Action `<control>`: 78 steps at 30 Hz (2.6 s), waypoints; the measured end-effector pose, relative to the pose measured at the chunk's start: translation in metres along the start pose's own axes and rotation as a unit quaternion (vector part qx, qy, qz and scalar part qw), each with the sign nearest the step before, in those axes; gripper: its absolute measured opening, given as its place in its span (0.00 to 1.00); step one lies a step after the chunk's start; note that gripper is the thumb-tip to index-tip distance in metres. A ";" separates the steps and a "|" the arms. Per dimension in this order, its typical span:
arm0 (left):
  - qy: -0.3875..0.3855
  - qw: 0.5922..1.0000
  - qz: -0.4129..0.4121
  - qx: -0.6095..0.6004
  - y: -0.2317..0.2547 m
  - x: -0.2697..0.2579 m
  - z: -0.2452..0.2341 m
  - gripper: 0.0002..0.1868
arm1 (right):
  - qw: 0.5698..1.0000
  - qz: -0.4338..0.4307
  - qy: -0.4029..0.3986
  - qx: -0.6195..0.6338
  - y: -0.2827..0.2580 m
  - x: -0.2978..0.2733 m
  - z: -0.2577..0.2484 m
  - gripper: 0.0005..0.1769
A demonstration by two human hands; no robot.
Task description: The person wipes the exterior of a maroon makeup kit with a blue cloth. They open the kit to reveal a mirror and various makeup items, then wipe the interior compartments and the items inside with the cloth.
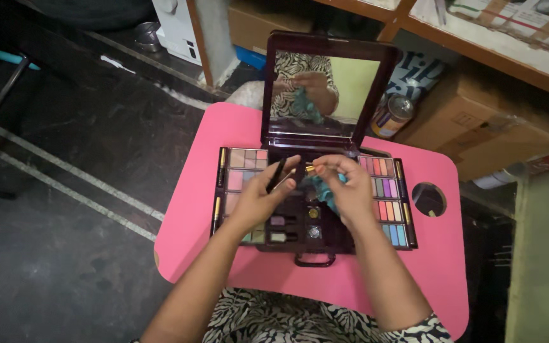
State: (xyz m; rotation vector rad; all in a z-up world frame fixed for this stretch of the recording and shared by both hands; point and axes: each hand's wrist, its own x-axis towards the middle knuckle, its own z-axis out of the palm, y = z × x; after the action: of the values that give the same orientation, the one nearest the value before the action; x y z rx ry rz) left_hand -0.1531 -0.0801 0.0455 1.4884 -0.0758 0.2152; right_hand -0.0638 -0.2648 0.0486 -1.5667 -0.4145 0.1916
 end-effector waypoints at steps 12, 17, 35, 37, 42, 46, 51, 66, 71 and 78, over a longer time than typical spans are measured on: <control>0.140 0.952 0.200 0.184 0.000 0.003 -0.003 0.19 | 0.994 -0.031 0.060 -0.091 -0.021 0.002 -0.009 0.09; 0.118 0.937 -0.161 0.287 0.026 -0.006 0.013 0.37 | 0.967 0.019 0.164 0.193 -0.023 0.003 -0.067 0.01; -0.099 0.806 -0.035 0.582 -0.014 -0.006 0.103 0.15 | 0.951 -0.016 0.191 0.242 -0.023 -0.014 -0.096 0.05; -0.112 0.804 -0.041 0.582 -0.011 -0.003 0.100 0.16 | 0.951 -0.006 0.196 0.237 -0.020 -0.016 -0.095 0.05; -0.145 0.813 0.020 0.563 -0.002 0.002 0.087 0.17 | 0.954 -0.015 0.188 0.235 -0.016 -0.019 -0.094 0.05; -0.301 0.750 0.101 0.580 0.008 0.011 0.072 0.13 | 0.956 -0.005 0.188 0.227 -0.015 -0.021 -0.098 0.05; -0.375 0.623 0.237 0.645 0.004 0.020 0.068 0.09 | 0.959 -0.008 0.179 0.220 -0.017 -0.022 -0.098 0.03; -0.481 0.563 0.269 0.616 -0.026 0.040 0.075 0.08 | 0.966 0.013 0.197 0.169 -0.004 -0.024 -0.105 0.03; -0.501 0.555 0.300 0.593 -0.023 0.047 0.073 0.06 | 0.968 0.021 0.179 0.178 -0.001 -0.024 -0.102 0.02; -0.364 0.669 0.346 0.549 0.005 0.044 0.060 0.08 | 0.969 0.028 0.181 0.165 -0.006 -0.029 -0.101 0.05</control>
State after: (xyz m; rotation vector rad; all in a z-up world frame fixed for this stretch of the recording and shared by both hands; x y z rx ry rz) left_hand -0.1056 -0.1350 0.0630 2.6340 -1.4098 0.2735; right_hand -0.0533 -0.3690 0.0550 -1.2501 -0.0459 0.0122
